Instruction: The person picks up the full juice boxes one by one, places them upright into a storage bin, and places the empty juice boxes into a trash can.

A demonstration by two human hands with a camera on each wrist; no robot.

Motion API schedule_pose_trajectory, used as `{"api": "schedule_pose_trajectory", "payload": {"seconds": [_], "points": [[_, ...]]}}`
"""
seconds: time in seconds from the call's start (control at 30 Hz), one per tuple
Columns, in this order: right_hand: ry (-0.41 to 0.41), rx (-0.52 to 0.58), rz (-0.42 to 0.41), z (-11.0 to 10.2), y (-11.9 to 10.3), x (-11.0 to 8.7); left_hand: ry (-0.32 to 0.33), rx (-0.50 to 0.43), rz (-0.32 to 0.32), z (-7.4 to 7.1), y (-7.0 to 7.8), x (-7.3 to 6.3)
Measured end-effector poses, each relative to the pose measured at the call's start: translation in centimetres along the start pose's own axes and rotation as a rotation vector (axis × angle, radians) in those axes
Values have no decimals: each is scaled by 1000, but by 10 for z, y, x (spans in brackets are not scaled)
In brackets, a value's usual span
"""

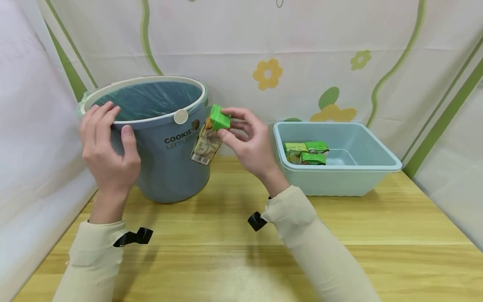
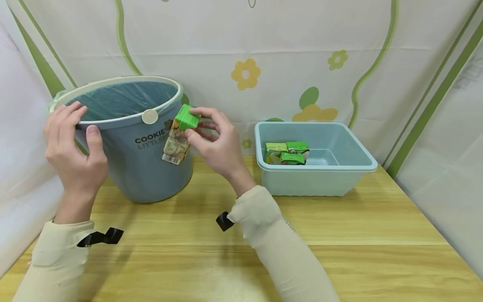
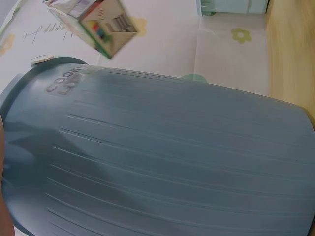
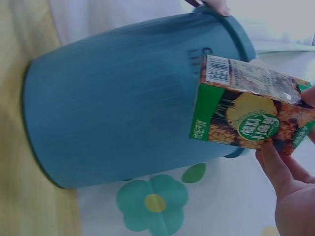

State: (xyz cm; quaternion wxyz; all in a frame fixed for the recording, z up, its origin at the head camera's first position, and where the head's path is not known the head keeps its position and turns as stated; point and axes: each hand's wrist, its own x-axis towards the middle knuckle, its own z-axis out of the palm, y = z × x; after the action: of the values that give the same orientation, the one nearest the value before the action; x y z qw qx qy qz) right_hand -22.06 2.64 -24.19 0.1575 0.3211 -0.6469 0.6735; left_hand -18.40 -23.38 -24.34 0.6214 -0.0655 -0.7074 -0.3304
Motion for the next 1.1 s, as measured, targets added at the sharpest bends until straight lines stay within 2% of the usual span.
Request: {"api": "schedule_pose_trajectory", "payload": {"seconds": [0.27, 0.6, 0.83, 1.1], "points": [[115, 44, -93, -2, -17, 14, -8, 5, 7, 0, -2, 0], [193, 89, -155, 3, -42, 31, -16, 11, 6, -2, -6, -1], [199, 162, -128, 16, -42, 42, -24, 15, 5, -2, -8, -1], [229, 161, -90, 31, -36, 51, -29, 21, -3, -2, -9, -1]]}}
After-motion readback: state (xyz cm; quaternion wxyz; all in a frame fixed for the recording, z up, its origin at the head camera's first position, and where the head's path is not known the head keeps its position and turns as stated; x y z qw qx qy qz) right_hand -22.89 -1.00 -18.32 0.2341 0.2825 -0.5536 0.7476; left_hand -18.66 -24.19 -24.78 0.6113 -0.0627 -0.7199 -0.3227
